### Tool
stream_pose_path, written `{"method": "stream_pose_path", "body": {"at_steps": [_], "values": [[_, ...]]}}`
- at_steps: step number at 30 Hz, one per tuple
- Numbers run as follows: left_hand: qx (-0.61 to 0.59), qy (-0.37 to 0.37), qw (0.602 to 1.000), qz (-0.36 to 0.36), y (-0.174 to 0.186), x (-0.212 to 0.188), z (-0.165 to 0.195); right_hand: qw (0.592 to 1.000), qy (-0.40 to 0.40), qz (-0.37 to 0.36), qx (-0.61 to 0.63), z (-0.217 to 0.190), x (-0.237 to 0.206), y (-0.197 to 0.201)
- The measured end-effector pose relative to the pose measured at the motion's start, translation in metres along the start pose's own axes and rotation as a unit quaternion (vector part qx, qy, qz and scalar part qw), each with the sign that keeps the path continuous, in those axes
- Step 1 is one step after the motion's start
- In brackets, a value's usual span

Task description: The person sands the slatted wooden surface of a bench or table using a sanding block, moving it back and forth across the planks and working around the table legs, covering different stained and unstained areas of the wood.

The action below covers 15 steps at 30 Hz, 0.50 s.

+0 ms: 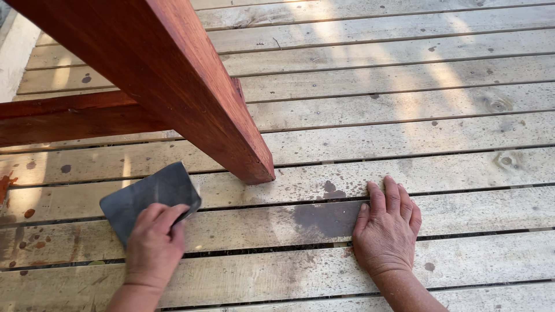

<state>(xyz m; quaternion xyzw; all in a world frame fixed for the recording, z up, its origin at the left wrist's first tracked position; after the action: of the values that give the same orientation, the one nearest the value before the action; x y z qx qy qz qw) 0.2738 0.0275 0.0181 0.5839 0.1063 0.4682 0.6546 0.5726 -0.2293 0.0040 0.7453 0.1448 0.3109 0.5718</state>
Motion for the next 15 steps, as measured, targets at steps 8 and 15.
{"method": "stream_pose_path", "body": {"at_steps": [8,15], "values": [[-0.076,-0.065,0.991,-0.083,-0.05,0.009,0.057,1.0,-0.004,0.0,0.008,0.003,0.001,-0.003],[-0.005,-0.065,0.984,-0.165,0.003,0.041,-0.005,1.0,0.0,0.006,-0.012,0.009,0.0,-0.006]]}}
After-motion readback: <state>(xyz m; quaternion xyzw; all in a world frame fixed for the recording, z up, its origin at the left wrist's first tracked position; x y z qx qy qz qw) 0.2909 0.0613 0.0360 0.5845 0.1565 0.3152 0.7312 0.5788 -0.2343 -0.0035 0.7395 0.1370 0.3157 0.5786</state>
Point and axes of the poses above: each hand's wrist, its own x-axis towards the middle knuckle, its own y-axis out of the back of the hand, z = x × y, the point moved 1 cm from there along x, towards the middle knuckle, and after that the axes turned 7 degrees about z, right-handed, at the moved point
